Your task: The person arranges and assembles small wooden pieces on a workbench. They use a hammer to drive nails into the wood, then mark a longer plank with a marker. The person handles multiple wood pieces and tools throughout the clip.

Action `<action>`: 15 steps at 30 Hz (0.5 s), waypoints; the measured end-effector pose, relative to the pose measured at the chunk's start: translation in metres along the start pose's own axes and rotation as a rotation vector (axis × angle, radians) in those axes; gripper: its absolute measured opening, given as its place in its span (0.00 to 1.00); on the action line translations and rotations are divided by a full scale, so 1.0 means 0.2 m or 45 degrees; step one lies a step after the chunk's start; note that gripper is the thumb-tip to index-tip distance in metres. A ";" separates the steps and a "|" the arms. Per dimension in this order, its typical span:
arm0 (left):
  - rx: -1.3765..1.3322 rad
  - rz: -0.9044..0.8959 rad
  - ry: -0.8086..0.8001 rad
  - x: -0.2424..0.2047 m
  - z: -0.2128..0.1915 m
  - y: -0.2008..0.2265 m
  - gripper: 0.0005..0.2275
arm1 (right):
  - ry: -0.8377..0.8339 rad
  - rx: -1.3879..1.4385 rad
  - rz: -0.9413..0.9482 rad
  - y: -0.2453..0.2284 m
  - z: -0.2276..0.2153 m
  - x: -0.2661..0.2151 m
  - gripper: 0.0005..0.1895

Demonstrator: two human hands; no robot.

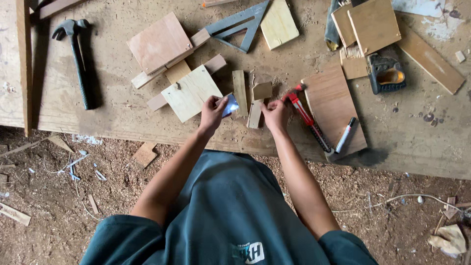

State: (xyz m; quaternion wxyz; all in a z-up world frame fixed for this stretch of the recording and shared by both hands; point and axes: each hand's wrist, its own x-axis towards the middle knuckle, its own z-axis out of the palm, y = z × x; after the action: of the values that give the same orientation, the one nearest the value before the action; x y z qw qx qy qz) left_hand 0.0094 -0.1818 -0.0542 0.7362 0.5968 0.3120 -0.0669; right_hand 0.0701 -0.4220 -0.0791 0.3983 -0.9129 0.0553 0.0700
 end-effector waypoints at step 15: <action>0.131 -0.074 -0.061 0.00 -0.04 0.05 0.13 | 0.106 -0.484 -0.193 -0.23 0.08 0.02 0.47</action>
State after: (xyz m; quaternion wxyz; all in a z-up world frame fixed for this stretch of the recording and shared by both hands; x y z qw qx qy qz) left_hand 0.0110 -0.1711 -0.0465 0.7097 0.6226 0.3076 -0.1185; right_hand 0.0791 -0.3791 -0.0561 0.2205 -0.9753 -0.0114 0.0111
